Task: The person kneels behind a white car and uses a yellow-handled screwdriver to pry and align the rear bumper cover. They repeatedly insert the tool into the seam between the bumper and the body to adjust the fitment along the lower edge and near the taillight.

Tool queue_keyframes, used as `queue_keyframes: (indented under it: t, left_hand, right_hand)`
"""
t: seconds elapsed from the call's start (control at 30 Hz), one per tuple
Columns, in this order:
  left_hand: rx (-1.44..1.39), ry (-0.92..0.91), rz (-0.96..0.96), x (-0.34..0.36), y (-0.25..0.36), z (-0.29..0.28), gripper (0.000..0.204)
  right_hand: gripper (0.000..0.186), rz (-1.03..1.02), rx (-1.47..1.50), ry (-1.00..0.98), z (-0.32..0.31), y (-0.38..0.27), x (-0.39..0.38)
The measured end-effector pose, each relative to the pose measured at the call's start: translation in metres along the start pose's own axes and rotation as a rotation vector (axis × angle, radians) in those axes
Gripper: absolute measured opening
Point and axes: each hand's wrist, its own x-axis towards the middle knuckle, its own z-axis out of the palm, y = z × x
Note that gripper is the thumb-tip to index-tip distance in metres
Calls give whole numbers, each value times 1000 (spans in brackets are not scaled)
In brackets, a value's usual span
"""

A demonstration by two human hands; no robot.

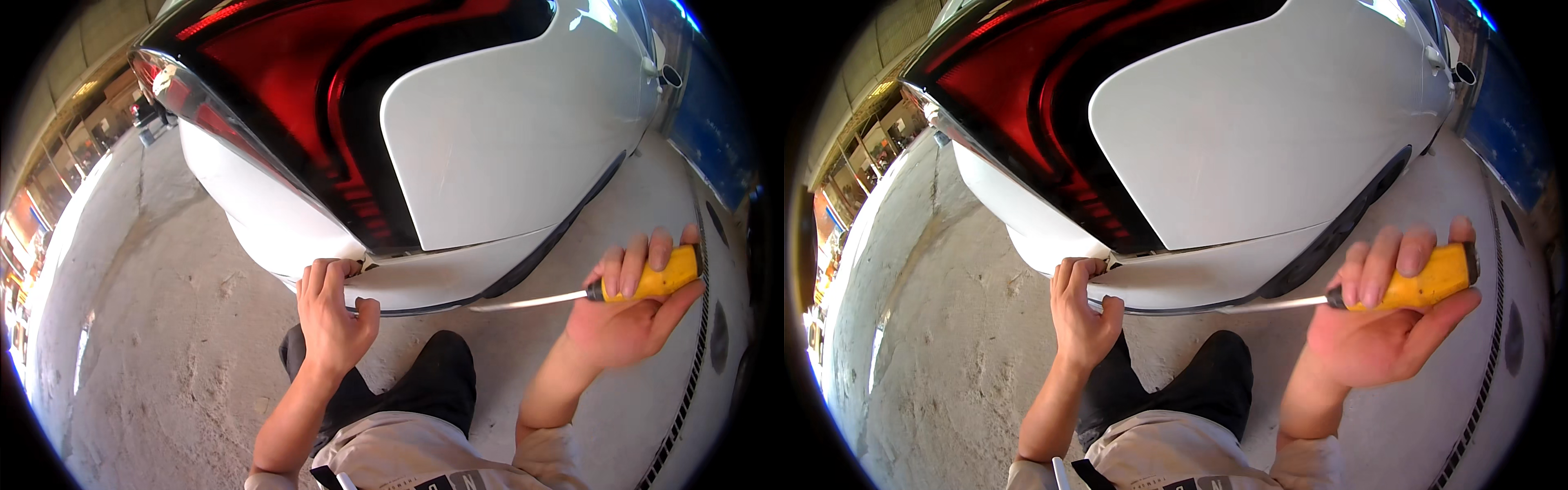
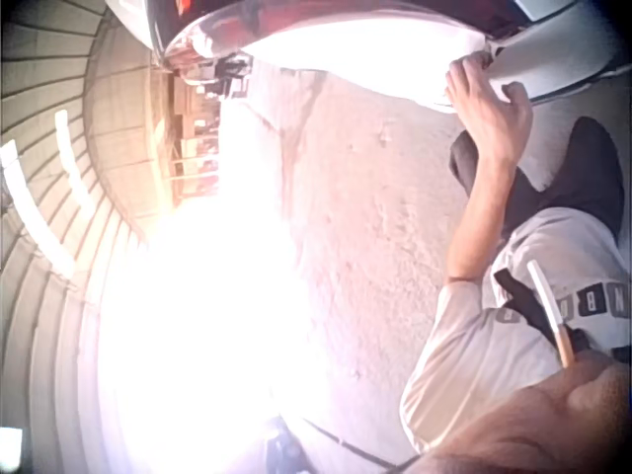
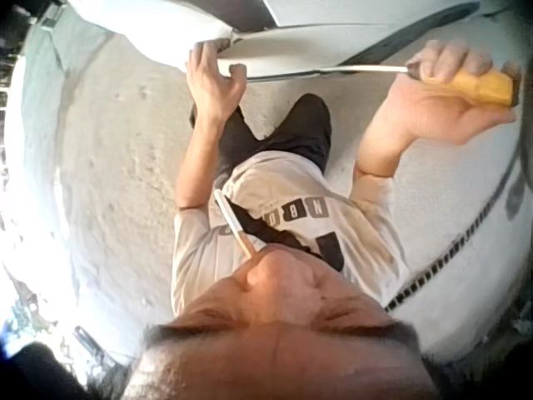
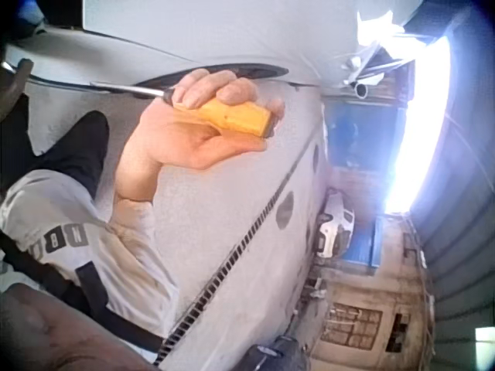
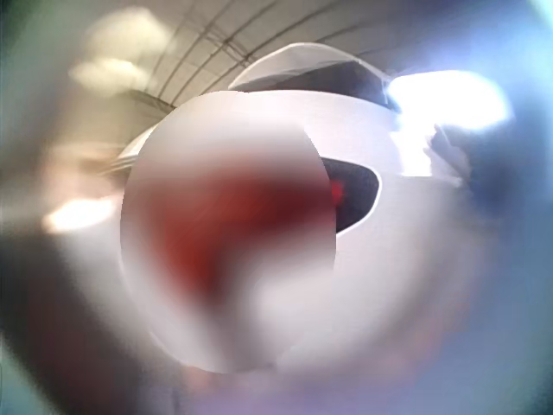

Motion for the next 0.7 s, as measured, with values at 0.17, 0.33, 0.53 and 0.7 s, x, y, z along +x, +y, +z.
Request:
queue_keyframes:
  t: [0.17,0.33,0.53,0.7]
  left_hand:
    - [17,-2,-4,-3,-3,0,33]
    - [10,4,-2,-2,-4,2,33]
    - [-5,-14,-20,-3,-4,-2,34]
    - [-27,-9,-12,-3,-7,-3,34]
  right_hand:
    - [49,-44,117,-116,26,42,23]
    - [53,-67,124,-275,34,69,36]
    - [55,10,183,-425,44,81,41]
    - [56,69,165,-473,51,88,45]
